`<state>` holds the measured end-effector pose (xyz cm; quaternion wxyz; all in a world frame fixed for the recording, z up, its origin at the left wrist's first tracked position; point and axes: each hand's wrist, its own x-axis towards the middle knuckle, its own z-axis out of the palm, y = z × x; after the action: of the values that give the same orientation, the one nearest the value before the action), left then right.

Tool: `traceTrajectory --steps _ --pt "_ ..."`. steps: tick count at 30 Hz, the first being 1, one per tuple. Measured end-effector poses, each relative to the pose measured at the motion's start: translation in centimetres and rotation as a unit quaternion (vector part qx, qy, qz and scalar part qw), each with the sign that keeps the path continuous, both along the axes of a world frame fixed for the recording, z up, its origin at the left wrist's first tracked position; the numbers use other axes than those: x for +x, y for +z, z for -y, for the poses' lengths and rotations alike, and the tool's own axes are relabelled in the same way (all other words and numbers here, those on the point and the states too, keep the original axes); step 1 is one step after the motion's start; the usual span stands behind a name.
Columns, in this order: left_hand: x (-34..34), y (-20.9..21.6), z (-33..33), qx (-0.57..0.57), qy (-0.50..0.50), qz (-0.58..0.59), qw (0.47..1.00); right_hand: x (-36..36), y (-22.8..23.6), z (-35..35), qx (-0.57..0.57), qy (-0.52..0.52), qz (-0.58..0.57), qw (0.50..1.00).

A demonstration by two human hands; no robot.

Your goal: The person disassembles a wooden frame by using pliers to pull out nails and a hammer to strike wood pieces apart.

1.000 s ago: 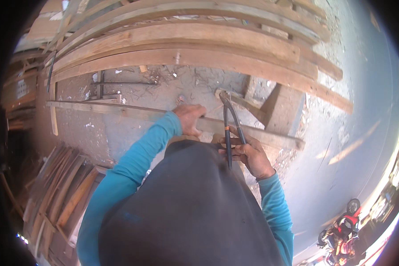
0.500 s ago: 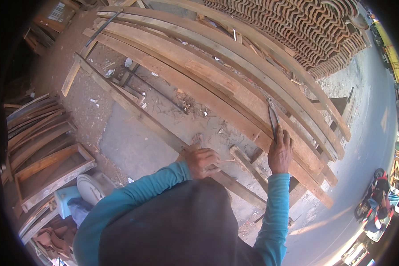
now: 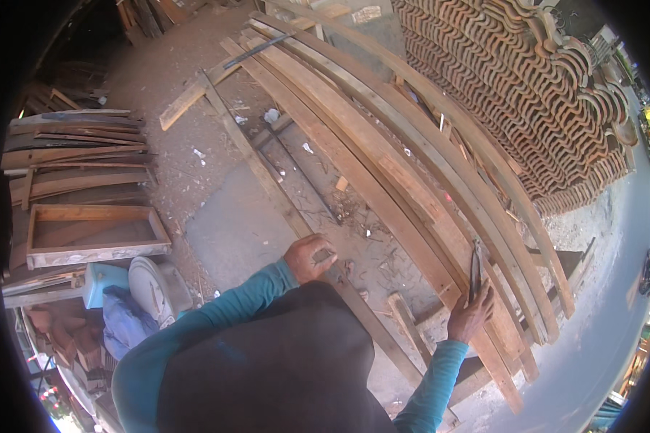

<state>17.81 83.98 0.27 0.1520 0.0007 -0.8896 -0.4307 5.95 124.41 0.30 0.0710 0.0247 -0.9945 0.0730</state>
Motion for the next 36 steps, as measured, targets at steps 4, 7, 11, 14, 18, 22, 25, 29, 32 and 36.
traceTrajectory --steps 4,7,11,14,18,22,25,29,32,36 --pt "2.3 -0.5 0.5 0.018 0.012 0.064 0.998 1.6 0.1 1.9 -0.044 -0.055 -0.03 0.997" --pt "0.0 -0.5 2.7 0.031 0.02 0.064 0.997 3.2 0.4 3.6 -0.09 -0.075 -0.058 0.991" --pt "-6.7 0.4 8.6 0.106 0.04 0.05 0.992 3.9 0.7 5.4 -0.134 -0.111 -0.064 0.983" --pt "-13.2 0.5 18.1 0.016 0.092 -0.049 0.994 3.9 0.8 8.6 -0.151 -0.131 -0.061 0.978" --pt "-25.7 1.2 32.8 -0.12 0.151 -0.114 0.975 9.3 1.9 12.3 -0.161 -0.231 -0.054 0.958" --pt "-28.6 -4.6 57.7 -0.334 0.335 0.035 0.88 11.7 2.6 21.4 -0.161 -0.253 0.005 0.954" --pt "-30.9 -6.2 68.0 -0.456 0.435 0.277 0.725 13.9 3.4 24.1 -0.176 -0.294 0.005 0.939" --pt "-35.9 -8.9 68.4 -0.337 0.353 0.369 0.791 17.0 3.8 26.1 -0.17 -0.364 -0.002 0.916" --pt "-37.1 -10.7 68.9 -0.309 0.255 0.352 0.846 17.8 4.6 27.6 -0.189 -0.401 0.061 0.894" --pt "-37.4 -12.7 72.5 -0.277 0.221 0.317 0.88 16.6 4.3 29.3 -0.229 -0.389 0.103 0.886"
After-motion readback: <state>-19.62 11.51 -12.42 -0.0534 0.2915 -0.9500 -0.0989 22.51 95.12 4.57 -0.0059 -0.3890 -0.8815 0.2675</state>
